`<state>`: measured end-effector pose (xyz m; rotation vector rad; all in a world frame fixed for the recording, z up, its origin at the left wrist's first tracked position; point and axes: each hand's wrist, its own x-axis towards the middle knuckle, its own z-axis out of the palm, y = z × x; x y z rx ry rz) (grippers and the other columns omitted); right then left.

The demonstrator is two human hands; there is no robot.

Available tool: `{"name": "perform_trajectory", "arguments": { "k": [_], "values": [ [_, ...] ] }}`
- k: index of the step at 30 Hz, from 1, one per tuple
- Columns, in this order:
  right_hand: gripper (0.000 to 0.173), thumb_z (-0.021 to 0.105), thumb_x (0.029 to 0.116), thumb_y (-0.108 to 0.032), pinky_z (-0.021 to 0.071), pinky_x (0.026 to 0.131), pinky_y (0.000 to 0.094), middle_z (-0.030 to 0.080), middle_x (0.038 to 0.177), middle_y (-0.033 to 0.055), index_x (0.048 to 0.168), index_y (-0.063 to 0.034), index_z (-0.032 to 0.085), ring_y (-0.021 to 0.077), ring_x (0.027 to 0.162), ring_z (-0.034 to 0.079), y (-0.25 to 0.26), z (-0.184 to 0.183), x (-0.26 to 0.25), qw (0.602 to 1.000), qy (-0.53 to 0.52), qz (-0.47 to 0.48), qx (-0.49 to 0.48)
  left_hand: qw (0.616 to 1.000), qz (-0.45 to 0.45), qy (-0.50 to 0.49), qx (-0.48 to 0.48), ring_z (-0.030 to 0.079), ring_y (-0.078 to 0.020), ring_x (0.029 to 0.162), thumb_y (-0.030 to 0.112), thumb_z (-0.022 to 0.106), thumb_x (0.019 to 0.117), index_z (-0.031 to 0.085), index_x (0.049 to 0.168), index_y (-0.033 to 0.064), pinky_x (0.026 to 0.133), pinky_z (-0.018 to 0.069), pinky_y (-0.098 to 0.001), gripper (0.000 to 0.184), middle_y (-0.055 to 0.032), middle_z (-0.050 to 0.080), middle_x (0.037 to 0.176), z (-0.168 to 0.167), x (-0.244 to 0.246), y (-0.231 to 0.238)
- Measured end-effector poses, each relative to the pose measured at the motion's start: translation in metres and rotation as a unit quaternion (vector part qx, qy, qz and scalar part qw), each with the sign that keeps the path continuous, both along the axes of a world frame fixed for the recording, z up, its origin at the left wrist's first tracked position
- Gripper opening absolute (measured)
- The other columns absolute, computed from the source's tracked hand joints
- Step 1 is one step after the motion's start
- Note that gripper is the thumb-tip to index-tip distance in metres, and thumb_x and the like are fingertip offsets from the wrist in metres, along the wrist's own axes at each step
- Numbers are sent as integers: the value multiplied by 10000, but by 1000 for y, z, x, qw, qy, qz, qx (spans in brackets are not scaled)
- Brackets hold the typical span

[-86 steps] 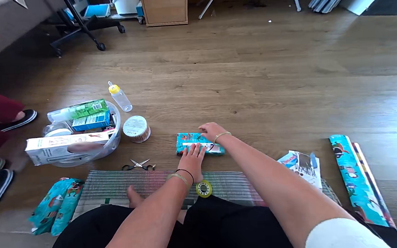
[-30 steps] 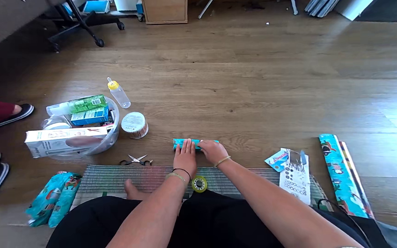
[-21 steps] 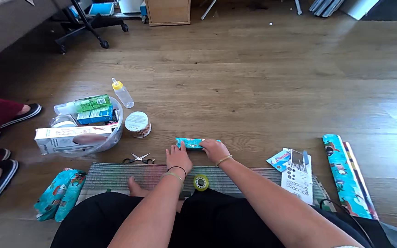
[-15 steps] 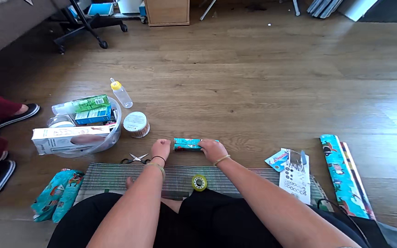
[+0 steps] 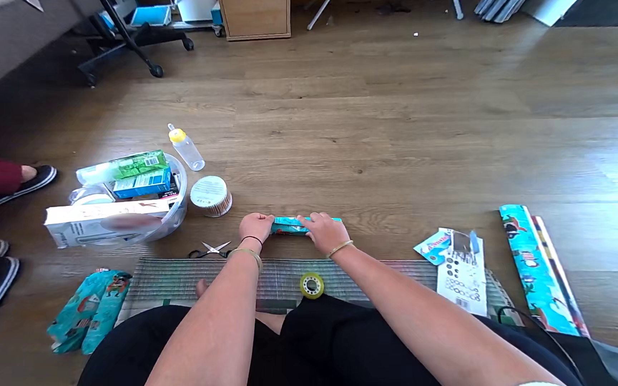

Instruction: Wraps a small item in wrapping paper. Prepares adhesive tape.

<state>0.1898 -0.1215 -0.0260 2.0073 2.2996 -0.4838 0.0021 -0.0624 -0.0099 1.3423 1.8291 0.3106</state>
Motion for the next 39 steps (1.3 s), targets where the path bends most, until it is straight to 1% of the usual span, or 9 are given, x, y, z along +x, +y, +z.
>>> {"name": "perform_trajectory", "arguments": {
  "k": [9,13,16,19,23,26,31,35,39],
  "values": [
    [390,576,1027,-56,582,876,512,569,1458,107,1400,-145,643,343,1336,546,-1,-5,-4,1000,-10,21,17,989,-114,85,-48,630,-419,1209,370,517,1077,742,1136,23,1019,468,-639,417,-247,690,1215,-1,1,2],
    [395,516,1023,21,560,937,511,608,1435,127,1371,-98,660,328,1336,569,-3,-5,-5,1000,-3,18,22,989,-111,75,-65,647,-418,1169,378,565,1056,757,1089,30,992,476,-643,399,-240,708,1168,-1,-1,2],
    [407,509,1012,45,547,977,496,607,1439,133,1368,-83,659,326,1333,573,-3,-5,-6,1000,-7,19,23,994,-67,79,27,637,-422,1168,312,688,983,760,1084,67,975,490,-640,274,-224,694,1195,3,-1,-3],
    [419,497,1007,65,551,977,489,610,1435,131,1364,-82,659,316,1326,583,-5,-7,-5,999,-11,21,38,966,-178,110,152,499,-370,1388,167,600,1018,641,1352,75,1124,438,-558,349,-168,552,1473,10,12,-13],
    [309,503,981,83,547,987,494,651,1384,118,1163,-13,734,305,1299,607,-7,-11,-5,998,7,15,57,893,-396,174,123,130,-290,1598,133,574,994,320,1612,51,1277,164,-538,673,-106,216,1715,-12,51,-42],
    [351,478,991,81,503,1065,482,573,1497,96,1239,-15,708,286,1376,548,-5,-9,-4,1000,-12,19,10,880,-421,211,66,-24,-279,1610,217,590,990,61,1656,43,1287,69,-527,868,-133,-3,1741,-27,59,-58],
    [464,445,1014,84,423,1166,420,486,1583,81,1433,-46,596,249,1454,475,-13,-22,16,996,-5,75,45,869,-435,232,37,-63,-273,1607,320,605,968,-1,1657,59,1289,53,-516,954,-108,-68,1741,-23,58,-57],
    [643,567,1035,-88,188,1247,605,268,1698,108,1623,-79,309,287,1573,242,-28,-26,63,995,-17,93,-26,863,-444,238,16,-61,-272,1608,309,629,953,-22,1655,57,1290,62,-514,990,-103,-87,1740,-14,59,-55],
    [650,504,1057,-161,38,1246,668,186,1722,116,1641,-62,236,297,1601,117,-54,-13,124,983,-110,-4,-146,863,-441,245,17,-61,-280,1607,321,667,924,-47,1650,48,1289,60,-510,1055,-115,-102,1737,-14,61,-58]
  ]
}}
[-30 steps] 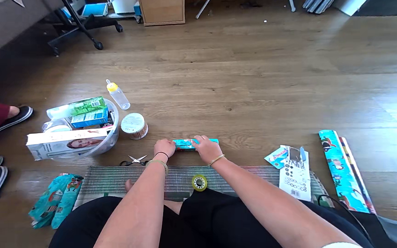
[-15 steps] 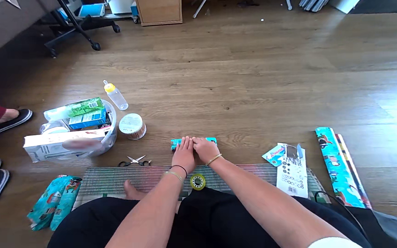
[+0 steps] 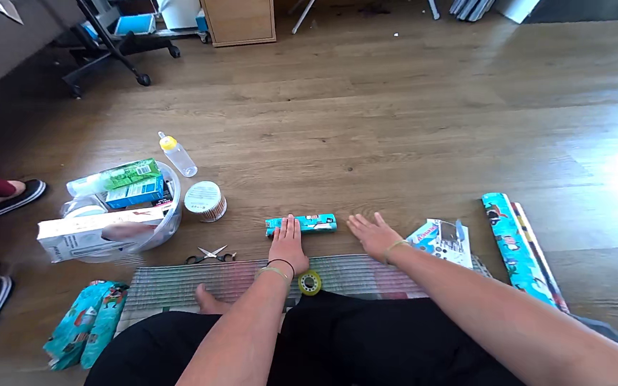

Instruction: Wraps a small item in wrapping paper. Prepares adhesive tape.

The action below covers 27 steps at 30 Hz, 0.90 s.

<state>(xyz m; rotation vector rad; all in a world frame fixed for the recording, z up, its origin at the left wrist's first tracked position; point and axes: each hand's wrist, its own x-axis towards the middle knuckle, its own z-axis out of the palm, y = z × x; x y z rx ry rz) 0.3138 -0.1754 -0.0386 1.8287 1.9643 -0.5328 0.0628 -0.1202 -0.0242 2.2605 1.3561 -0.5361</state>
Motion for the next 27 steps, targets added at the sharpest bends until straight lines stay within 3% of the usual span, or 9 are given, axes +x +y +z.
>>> {"name": "perform_trajectory", "arguments": {
  "k": [5,10,13,15,18,20,23,25,27],
  "values": [
    [640,481,1061,-158,72,1242,670,211,1705,172,1629,-7,229,313,1595,145,9,23,-40,985,28,-67,154,1000,2,-9,9,-38,-291,1608,305,710,895,-18,1652,43,1287,84,-511,1082,-131,-66,1738,-4,-1,0],
    [727,491,1033,-113,41,1249,653,84,1744,74,1662,-86,128,243,1608,66,15,12,-104,994,84,58,31,1000,-5,-7,8,-52,-293,1607,292,719,881,-26,1649,34,1286,83,-518,1100,-131,-78,1737,-6,-3,2],
    [754,558,994,-97,75,1230,698,139,1737,67,1657,-104,198,264,1602,115,9,13,-77,998,61,-21,27,1000,1,-11,13,-39,-295,1607,292,752,864,-19,1651,38,1286,96,-512,1130,-126,-75,1738,-5,-3,0],
    [690,522,1032,-217,35,1226,703,138,1730,125,1634,-37,237,305,1604,71,5,15,-51,993,23,-116,-7,1000,0,-2,13,-44,-292,1607,290,763,843,-37,1650,41,1286,94,-506,1163,-126,-86,1737,-3,-2,0],
    [797,554,1024,-269,-18,1210,726,20,1734,168,1641,4,128,319,1607,-16,9,24,-41,980,-6,-198,22,1000,-2,4,10,-49,-294,1607,296,766,840,-40,1650,42,1287,89,-504,1170,-128,-92,1736,-2,-1,1],
    [777,570,1004,-167,29,1226,702,86,1726,185,1638,5,155,336,1603,53,15,33,-68,986,30,-138,92,1000,-2,-3,12,-36,-307,1606,281,777,833,-15,1652,40,1287,91,-511,1165,-134,-72,1737,-3,-2,0],
    [622,497,1058,-110,305,1218,541,402,1619,173,1635,-82,267,329,1495,397,30,32,-111,990,97,-28,97,1000,-4,-8,13,-37,-315,1606,264,779,836,4,1654,41,1284,93,-528,1148,-129,-73,1738,-4,-1,0],
    [604,503,1077,-149,460,1101,520,558,1482,173,1641,-173,286,353,1345,564,38,28,-124,989,125,-31,80,1000,-7,-10,11,-37,-316,1606,266,785,838,22,1655,41,1281,97,-535,1140,-129,-73,1738,-5,-3,1],
    [610,533,1071,-173,510,1011,553,634,1366,191,1636,-217,306,392,1235,629,43,25,-125,988,128,-51,74,1000,-13,-5,11,-37,-319,1605,275,802,819,21,1654,40,1278,106,-538,1167,-131,-71,1738,-5,-3,2]
  ]
}}
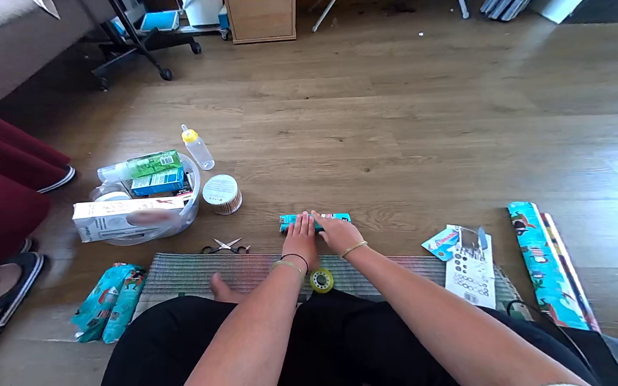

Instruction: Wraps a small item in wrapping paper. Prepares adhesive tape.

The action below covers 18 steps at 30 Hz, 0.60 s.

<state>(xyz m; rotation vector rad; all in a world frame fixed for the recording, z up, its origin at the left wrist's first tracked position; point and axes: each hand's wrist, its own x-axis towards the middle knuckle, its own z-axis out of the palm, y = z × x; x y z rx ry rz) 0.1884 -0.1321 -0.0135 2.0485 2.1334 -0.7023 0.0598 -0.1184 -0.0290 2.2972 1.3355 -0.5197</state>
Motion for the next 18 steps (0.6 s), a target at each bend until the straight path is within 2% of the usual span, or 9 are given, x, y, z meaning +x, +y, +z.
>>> {"name": "perform_trajectory", "arguments": {
  "k": [2,4,6,8,9,11,13,15,18],
  "values": [
    [560,546,1064,-163,517,996,565,657,1331,191,1600,-223,392,394,1216,641,2,-5,4,1000,-5,-9,13,1000,-8,-1,-10,-33,-321,1605,289,793,829,6,1653,37,1277,111,-541,1167,-138,-64,1737,1,1,4],
    [473,541,1059,-120,520,987,574,665,1314,194,1525,-190,499,396,1213,645,1,-7,4,999,-3,-16,35,998,0,-50,-42,14,-332,1605,245,738,895,95,1652,32,1268,126,-568,1016,-148,-4,1738,11,-4,11],
    [410,531,1051,-71,533,958,585,680,1274,208,1453,-142,569,410,1180,659,1,-8,4,998,6,-19,63,987,28,-139,-74,152,-329,1591,113,646,953,320,1610,45,1263,197,-560,737,-146,169,1720,28,-17,20],
    [367,539,1053,-78,542,939,578,689,1243,211,1414,-120,589,410,1158,670,0,-11,5,997,3,-17,72,987,-13,-154,-53,390,-307,1497,81,637,946,622,1407,78,1223,326,-498,461,-139,458,1586,42,-28,23],
    [364,530,1059,-95,544,944,570,687,1242,204,1419,-125,581,400,1160,669,1,-12,5,998,0,-13,65,988,-69,-132,-45,482,-297,1418,125,674,931,704,1289,100,1192,366,-487,360,-129,582,1462,45,-30,20],
    [371,518,1068,-119,540,961,560,682,1259,196,1435,-137,570,389,1176,663,2,-11,6,999,-2,-10,51,973,-212,-68,-61,546,-343,1317,264,787,896,756,1160,123,1105,431,-567,301,-130,662,1311,45,-27,7],
    [371,512,1074,-134,537,966,555,677,1274,185,1442,-145,563,382,1186,658,4,-11,6,999,-4,-9,44,954,-288,-12,-87,535,-370,1312,313,868,820,747,1173,128,1055,461,-599,416,-133,631,1342,38,-21,-12],
    [370,520,1071,-133,542,963,546,680,1270,179,1438,-147,562,375,1184,661,5,-12,6,999,-5,-10,42,949,-301,3,-94,513,-384,1337,285,877,813,734,1204,116,1050,470,-600,449,-146,584,1402,28,-17,-22],
    [374,536,1060,-126,545,953,547,681,1259,182,1433,-144,564,378,1172,665,5,-12,7,999,-2,-9,38,957,-272,-20,-104,506,-370,1351,254,774,922,741,1204,120,1087,447,-582,314,-143,576,1418,25,-18,-22]
  ]
}}
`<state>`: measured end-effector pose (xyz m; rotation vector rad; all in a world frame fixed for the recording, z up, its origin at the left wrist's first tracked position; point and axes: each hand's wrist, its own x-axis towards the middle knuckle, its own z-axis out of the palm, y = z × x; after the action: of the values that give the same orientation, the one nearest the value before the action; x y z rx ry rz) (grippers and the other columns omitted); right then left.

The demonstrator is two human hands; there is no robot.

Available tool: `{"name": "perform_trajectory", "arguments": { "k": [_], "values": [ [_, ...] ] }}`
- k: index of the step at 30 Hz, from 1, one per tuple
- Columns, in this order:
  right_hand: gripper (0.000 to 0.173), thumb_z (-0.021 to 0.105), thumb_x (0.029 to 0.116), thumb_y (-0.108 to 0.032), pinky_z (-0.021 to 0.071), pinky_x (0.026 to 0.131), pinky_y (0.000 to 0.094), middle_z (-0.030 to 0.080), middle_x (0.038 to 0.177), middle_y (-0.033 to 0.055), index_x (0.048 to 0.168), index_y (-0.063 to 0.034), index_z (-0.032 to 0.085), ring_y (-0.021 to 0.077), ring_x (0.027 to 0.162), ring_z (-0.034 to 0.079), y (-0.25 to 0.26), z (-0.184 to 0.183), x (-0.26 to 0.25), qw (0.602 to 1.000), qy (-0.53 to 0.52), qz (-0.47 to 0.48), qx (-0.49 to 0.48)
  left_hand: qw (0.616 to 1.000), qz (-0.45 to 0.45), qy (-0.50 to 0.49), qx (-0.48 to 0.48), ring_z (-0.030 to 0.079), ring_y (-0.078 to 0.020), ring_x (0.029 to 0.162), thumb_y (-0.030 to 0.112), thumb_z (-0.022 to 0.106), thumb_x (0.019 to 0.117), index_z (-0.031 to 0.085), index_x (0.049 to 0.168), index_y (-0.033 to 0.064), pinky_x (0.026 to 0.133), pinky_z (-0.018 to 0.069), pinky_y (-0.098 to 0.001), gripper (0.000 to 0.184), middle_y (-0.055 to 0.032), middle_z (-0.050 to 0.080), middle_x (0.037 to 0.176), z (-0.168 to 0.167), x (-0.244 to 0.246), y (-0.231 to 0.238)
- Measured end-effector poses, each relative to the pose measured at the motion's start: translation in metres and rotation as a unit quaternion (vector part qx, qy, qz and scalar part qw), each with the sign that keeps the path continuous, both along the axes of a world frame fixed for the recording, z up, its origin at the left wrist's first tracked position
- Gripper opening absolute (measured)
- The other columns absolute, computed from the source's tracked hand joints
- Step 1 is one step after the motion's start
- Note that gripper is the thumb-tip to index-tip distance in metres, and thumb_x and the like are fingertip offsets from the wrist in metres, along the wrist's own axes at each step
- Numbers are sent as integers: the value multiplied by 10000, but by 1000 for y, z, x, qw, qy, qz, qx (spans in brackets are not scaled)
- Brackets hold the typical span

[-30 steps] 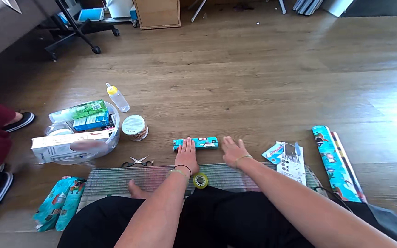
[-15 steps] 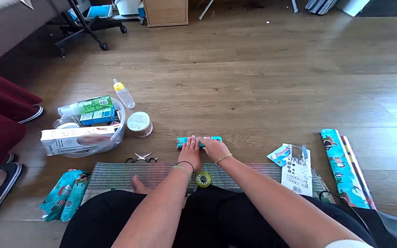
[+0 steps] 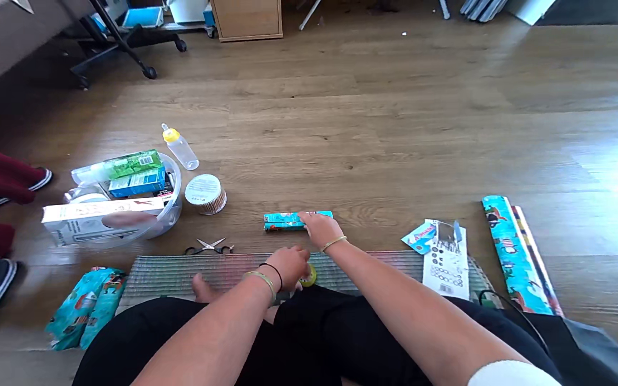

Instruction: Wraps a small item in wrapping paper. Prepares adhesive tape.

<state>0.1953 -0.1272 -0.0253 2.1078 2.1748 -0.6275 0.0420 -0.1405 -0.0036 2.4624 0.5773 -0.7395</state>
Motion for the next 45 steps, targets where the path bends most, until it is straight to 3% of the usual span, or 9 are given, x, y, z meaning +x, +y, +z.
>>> {"name": "perform_trajectory", "arguments": {
  "k": [4,9,13,20,27,35,41,43,45],
  "values": [
    [417,534,1031,-86,532,977,554,676,1286,165,1444,-137,559,367,1175,663,2,4,4,999,36,0,-5,974,193,-99,-62,562,-318,1305,274,659,1021,707,1256,40,1148,411,-479,335,-177,626,1355,29,-21,27],
    [467,477,1036,-64,523,977,583,682,1260,180,1493,-159,471,393,1170,663,4,16,2,997,58,-31,-41,847,423,-303,-111,647,-242,1117,147,674,1008,672,1237,32,955,538,-435,257,-131,652,1277,43,-53,60],
    [551,513,1031,-101,527,950,592,702,1235,165,1557,-150,354,395,1130,680,1,26,1,993,81,-53,-62,784,484,-361,-143,670,-220,1058,68,669,997,648,1246,26,928,563,-409,254,-132,653,1248,36,-51,63],
    [640,393,1115,-223,516,991,565,699,1239,180,1649,-109,58,381,1126,689,4,26,10,991,120,-22,-62,786,472,-369,-152,680,-223,1076,41,644,1006,634,1265,2,945,562,-406,263,-157,673,1231,23,-47,66],
    [609,410,1122,-274,546,906,578,708,1074,214,1636,-143,111,415,1002,710,8,23,14,992,115,-22,-52,627,595,-318,-389,660,-168,962,150,437,1114,536,1348,37,832,548,-336,278,-106,663,1131,-7,-42,64],
    [352,397,1127,-265,556,864,567,703,1034,212,1445,-117,373,422,987,714,7,27,11,995,88,-5,-55,522,660,-311,-442,695,-177,943,151,419,1119,509,1355,35,836,571,-320,278,-118,670,1133,-10,-27,55],
    [295,364,1133,-256,547,872,579,695,1033,222,1328,-72,486,422,1023,700,8,26,12,995,90,-2,-49,483,695,-339,-410,698,-182,819,133,469,1101,478,1431,61,773,583,-315,337,-135,678,1069,-5,-18,50],
    [286,364,1132,-247,547,871,582,695,1031,222,1310,-64,493,424,1025,700,9,27,12,994,93,-9,-50,496,690,-364,-382,704,-209,814,120,475,1100,375,1488,92,781,594,-343,402,-167,654,1096,-4,-16,49],
    [272,365,1132,-247,545,873,577,694,1023,218,1291,-66,492,420,1029,699,10,30,12,994,96,-20,-56,532,675,-378,-344,714,-224,814,114,482,1097,460,1419,55,780,599,-358,328,-185,672,1089,-1,-13,46]
  ]
}}
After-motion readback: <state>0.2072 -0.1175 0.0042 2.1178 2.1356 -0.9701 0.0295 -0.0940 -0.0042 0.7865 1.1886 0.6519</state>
